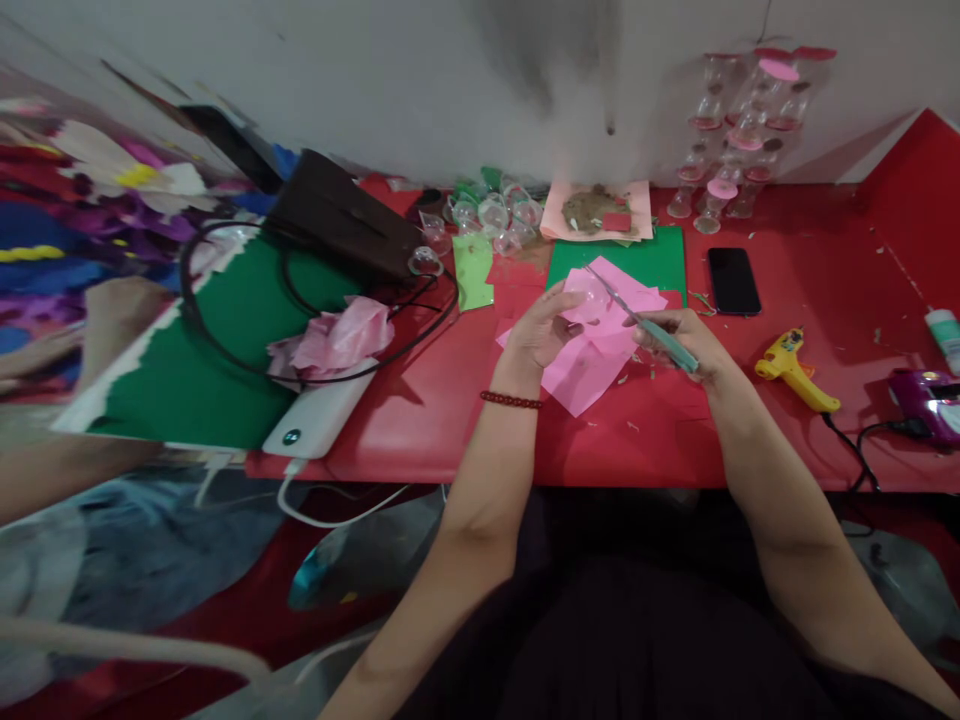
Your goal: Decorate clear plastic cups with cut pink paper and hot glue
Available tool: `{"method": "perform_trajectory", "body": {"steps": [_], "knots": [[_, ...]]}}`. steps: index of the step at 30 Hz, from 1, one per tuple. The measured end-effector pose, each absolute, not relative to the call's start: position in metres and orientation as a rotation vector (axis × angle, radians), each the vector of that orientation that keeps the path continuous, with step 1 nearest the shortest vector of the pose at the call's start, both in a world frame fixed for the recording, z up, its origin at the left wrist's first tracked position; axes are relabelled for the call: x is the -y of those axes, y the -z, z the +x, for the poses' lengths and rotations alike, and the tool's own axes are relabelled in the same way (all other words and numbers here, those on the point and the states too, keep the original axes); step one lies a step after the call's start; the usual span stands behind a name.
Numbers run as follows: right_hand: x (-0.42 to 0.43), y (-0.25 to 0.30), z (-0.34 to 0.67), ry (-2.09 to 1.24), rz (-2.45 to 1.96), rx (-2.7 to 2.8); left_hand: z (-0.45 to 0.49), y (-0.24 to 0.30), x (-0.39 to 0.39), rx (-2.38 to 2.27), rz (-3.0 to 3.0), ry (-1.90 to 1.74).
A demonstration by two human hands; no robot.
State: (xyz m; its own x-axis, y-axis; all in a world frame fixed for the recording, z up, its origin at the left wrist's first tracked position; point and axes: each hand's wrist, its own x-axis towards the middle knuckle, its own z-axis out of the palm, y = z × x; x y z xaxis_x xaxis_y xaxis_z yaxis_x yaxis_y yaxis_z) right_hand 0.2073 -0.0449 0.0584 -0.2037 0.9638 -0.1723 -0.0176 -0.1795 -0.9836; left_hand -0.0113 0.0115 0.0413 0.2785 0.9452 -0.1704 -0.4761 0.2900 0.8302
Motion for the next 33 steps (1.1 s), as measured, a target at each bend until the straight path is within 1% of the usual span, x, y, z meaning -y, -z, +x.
{"method": "perform_trajectory", "body": {"steps": [12, 22, 26, 29, 33], "knots": [[0.045, -0.068, 0.220, -1.374, -1.304, 1.439, -0.020, -0.042, -0.013, -0.789, 0.841, -1.024], [0.045, -0.064, 0.215, -1.321, -1.339, 1.399, -0.017, -0.024, -0.026, -0.846, 0.634, -1.129], [0.043, -0.060, 0.210, -1.277, -1.313, 1.368, -0.013, -0.030, -0.021, -0.730, 0.547, -1.186], [0.040, -0.058, 0.206, -1.312, -1.278, 1.310, -0.009, -0.034, -0.018, -0.671, 0.542, -1.195], [0.040, -0.056, 0.204, -1.433, -1.231, 1.275, -0.005, -0.033, -0.018, -0.704, 0.573, -1.167]]}}
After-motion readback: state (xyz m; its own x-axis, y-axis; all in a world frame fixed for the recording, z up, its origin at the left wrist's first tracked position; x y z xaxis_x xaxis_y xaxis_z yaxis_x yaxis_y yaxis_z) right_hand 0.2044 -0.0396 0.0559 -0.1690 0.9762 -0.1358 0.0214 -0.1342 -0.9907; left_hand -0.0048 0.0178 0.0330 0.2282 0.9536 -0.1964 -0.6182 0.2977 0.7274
